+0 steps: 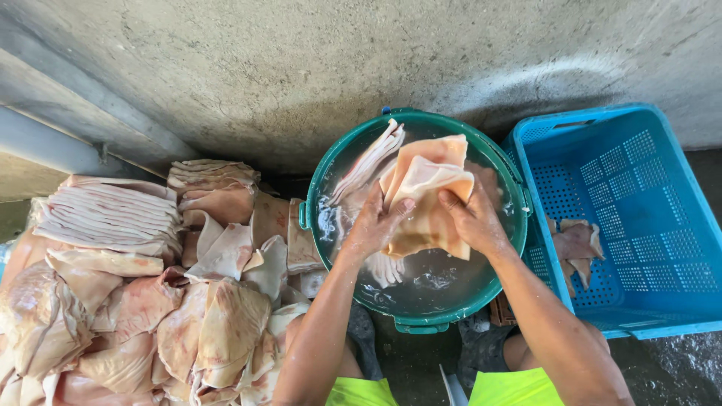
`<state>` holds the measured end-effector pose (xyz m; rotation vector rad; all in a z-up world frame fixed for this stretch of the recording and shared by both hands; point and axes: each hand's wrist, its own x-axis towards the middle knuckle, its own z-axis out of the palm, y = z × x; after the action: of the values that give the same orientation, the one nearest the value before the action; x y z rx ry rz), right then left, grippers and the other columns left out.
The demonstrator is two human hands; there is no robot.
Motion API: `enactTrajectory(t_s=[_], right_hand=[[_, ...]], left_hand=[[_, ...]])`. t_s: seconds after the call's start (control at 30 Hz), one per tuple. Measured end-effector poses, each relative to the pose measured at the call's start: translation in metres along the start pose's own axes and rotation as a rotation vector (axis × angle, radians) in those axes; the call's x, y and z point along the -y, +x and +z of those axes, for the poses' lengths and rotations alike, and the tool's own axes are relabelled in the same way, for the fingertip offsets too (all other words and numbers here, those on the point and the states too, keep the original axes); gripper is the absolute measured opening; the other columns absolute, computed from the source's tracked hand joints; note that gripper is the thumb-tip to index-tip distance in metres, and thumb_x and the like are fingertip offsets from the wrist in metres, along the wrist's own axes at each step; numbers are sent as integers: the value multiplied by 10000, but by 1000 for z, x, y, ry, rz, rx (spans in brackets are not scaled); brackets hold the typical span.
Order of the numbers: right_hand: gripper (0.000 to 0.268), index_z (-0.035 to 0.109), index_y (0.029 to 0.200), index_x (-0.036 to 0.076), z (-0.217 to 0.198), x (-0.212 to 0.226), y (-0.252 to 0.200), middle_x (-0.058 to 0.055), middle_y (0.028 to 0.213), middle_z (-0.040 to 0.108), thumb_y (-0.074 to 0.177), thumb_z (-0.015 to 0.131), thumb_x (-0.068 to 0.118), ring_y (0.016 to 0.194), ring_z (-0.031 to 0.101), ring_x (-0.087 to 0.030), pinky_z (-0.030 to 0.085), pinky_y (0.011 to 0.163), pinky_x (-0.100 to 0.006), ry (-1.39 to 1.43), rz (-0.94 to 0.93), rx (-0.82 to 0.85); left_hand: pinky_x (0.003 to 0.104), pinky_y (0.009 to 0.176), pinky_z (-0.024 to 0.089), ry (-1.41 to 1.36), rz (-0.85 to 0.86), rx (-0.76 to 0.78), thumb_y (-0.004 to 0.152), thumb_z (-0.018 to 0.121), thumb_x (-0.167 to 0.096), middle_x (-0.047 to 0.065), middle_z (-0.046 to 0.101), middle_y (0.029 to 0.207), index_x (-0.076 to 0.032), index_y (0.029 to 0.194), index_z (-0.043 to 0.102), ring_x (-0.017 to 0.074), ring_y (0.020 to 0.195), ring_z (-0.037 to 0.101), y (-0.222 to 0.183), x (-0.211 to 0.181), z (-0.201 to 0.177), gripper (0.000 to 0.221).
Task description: The person washes large pieces of raw meat by hand in a green bucket of water. They scrub and rinse each piece individually, then transfer the cleaned meat into a blue plastic basket.
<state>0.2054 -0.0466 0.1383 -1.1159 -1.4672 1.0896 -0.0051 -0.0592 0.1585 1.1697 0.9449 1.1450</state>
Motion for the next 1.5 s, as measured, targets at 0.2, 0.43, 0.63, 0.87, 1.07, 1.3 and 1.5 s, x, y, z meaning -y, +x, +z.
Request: enactTrajectory(t_s=[0.2, 0.43, 0.63, 0.87, 1.07, 1.3, 1.5], right_hand=[[349, 593, 1339, 60, -5, 15, -1, -95, 1248, 611, 1020, 679, 172, 1181, 603, -164, 490, 1018, -312, -280, -82, -65], [393, 571, 1400, 27, 0, 38, -4, -127, 1343, 611, 1031, 664, 127, 1252, 572, -230, 453, 1062, -354, -241, -169, -76], [441, 483, 1405, 37, -1, 31, -5, -57, 1294, 637, 1017, 645, 170, 1197, 604, -163, 487, 1025, -307, 19, -32, -93], [436, 500, 1400, 32, 2, 40, -3, -49, 1300, 667, 1017, 640, 184, 1192, 606, -139, 485, 1025, -301, 101, -77, -67], [353, 609, 1312, 40, -3, 46, -3, -47, 1231, 670, 1003, 661, 204, 1133, 647, -132, 507, 985, -298, -158, 15, -109], [372, 553, 1367, 29, -30, 39, -4, -42, 1272, 653, 1044, 620, 199, 1185, 589, -119, 480, 1028, -287, 109, -11, -80], [395, 511, 1387, 23, -68, 46, 9, -37, 1311, 621, 1053, 631, 198, 1216, 552, -105, 463, 1065, -285, 221, -58, -140]], left_hand=[[288, 1009, 511, 55, 33, -48, 992, 681, -134, 112, 616, 1376, -2, 1474, 412, 128, 1216, 583, -9, -5, 5, 568], [292, 945, 532, 193, 103, -126, 980, 716, -114, 137, 693, 1246, 13, 1325, 503, 122, 1111, 624, -17, -25, 17, 425], [306, 880, 554, 264, 181, -161, 934, 731, -113, 144, 698, 1229, 7, 1298, 512, 147, 1061, 677, -15, -23, 18, 441], [313, 835, 576, 343, 109, -192, 934, 753, -146, 156, 741, 1143, -6, 1302, 533, 171, 972, 716, -19, -34, 18, 452], [311, 788, 592, 326, 104, -194, 939, 728, -156, 130, 739, 1150, -22, 1328, 503, 177, 930, 747, -16, -38, 25, 469], [325, 790, 585, 348, 126, -140, 949, 729, -157, 164, 743, 1171, -23, 1359, 486, 184, 947, 750, -3, -36, 48, 496], [337, 745, 594, 414, 155, -100, 940, 741, -175, 168, 766, 1073, -18, 1329, 498, 211, 879, 779, 27, -52, 82, 484]])
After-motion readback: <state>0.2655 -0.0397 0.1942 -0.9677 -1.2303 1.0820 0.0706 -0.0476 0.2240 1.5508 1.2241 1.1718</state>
